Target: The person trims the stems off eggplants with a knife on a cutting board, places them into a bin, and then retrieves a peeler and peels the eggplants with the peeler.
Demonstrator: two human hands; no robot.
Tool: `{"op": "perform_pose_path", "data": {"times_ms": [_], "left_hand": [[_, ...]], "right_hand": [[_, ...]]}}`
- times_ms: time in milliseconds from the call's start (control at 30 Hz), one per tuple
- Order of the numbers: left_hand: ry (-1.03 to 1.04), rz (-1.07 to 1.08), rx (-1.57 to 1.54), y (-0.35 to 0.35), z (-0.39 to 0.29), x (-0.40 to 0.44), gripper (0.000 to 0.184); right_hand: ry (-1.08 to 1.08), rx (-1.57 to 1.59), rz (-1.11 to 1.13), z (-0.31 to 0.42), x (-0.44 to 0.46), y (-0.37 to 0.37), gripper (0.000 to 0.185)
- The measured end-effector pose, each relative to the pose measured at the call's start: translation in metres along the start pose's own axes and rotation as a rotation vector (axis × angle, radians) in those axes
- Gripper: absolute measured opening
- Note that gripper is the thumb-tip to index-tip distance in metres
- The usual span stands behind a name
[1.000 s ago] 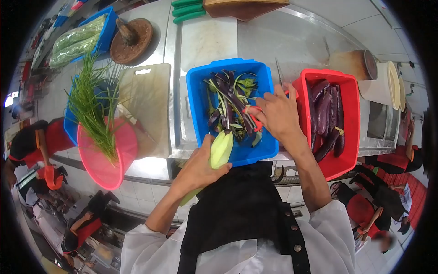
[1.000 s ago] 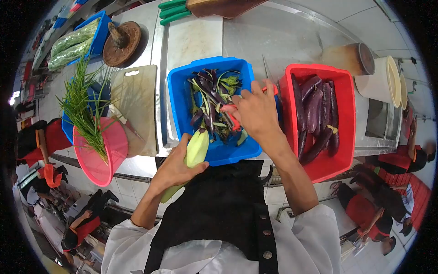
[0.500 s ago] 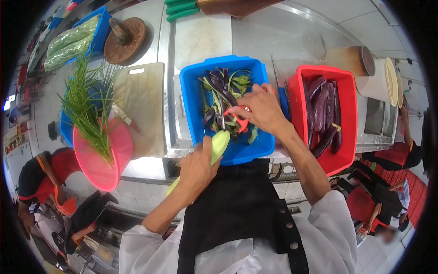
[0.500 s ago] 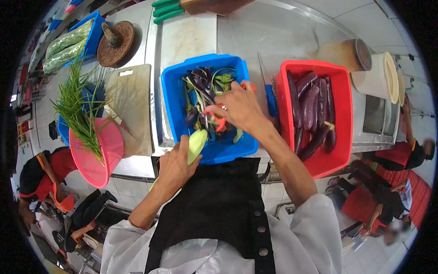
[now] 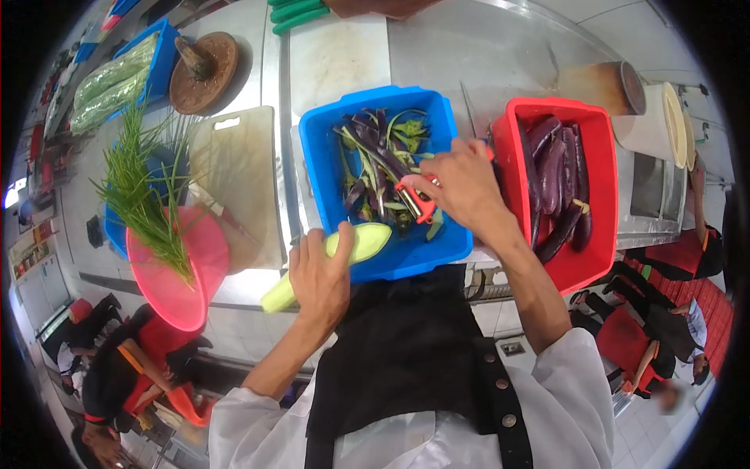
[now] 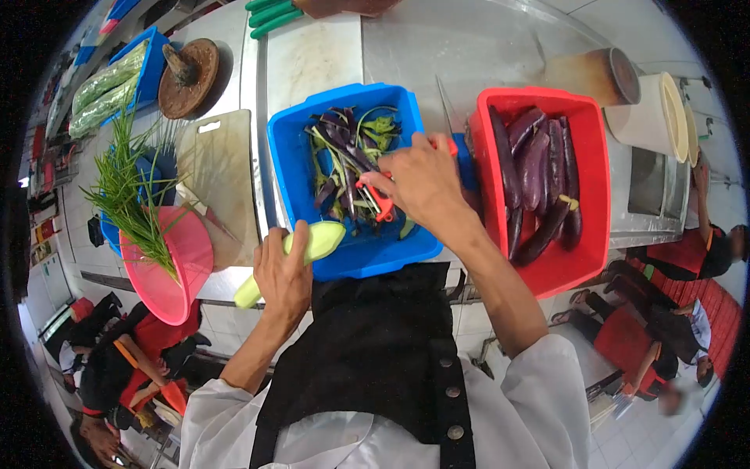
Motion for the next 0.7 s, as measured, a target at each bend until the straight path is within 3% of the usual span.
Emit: {"op": "perform_pose_path", "data": {"times_ms": [67, 100, 200, 267, 333, 367, 467, 500, 533, 600, 633, 667, 700], "left_hand": [[0.16, -0.202, -0.097, -0.002, 0.003, 0.005, 0.053], [0.192, -0.209, -0.112, -0.002, 0.005, 0.004, 0.054], [0.249, -0.288, -0.175, -0.004, 0.007, 0.006, 0.039], [0.295, -0.299, -0.141, -0.011, 0.014, 0.006, 0.038], [0.183, -0.325, -0.407, -0.013, 0.021, 0.012, 0.049], [0.186, -0.338, -0.403, -0.014, 0.021, 0.015, 0.049], [-0.257, 0.071, -0.886, -0.032, 0.011, 0.02, 0.051], [-0.236, 0.194, -0.91, -0.034, 0.014, 0.023, 0.063], [-0.218, 0.202, -0.911, -0.038, 0.014, 0.024, 0.063], [-0.225, 0.319, -0.844, -0.045, 0.014, 0.025, 0.076], [-0.142, 0.292, -0.801, -0.045, 0.017, 0.026, 0.07], [-0.072, 0.283, -0.793, -0.038, 0.025, 0.026, 0.072], [-0.091, 0.383, -0.79, -0.042, 0.023, 0.034, 0.072]], "right_hand": [[-0.034, 0.117, -0.147, 0.006, -0.002, -0.023, 0.046], [-0.007, 0.216, -0.022, 0.013, -0.002, -0.039, 0.044], [-0.122, 0.308, -0.074, 0.033, -0.011, -0.052, 0.044], [-0.127, 0.388, -0.087, 0.019, -0.018, -0.02, 0.044], [0.005, 0.129, -0.134, 0.005, -0.017, -0.019, 0.042], [0.073, 0.311, -0.122, 0.007, -0.018, -0.017, 0.04], [-0.072, 0.512, -0.187, 0.04, -0.006, -0.045, 0.038], [-0.082, 0.401, -0.268, 0.047, 0.0, -0.031, 0.035], [-0.068, 0.393, -0.278, 0.039, 0.003, -0.014, 0.035], [0.098, -0.071, -0.249, 0.015, 0.01, 0.012, 0.031], [0.23, 0.2, -0.225, 0.016, 0.002, 0.007, 0.029], [0.324, 0.587, -0.036, 0.012, 0.001, 0.0, 0.029], [0.237, 0.696, -0.125, 0.017, -0.003, -0.004, 0.03]]}}
Point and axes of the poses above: each hand's wrist, its own x-axis towards the middle knuckle, its own y-axis out of the palm, z = x × y, the point moved 1 cm from there along x, towards the middle knuckle, and after that the axes turned 12 degrees about -x, right-handed, at the moved point
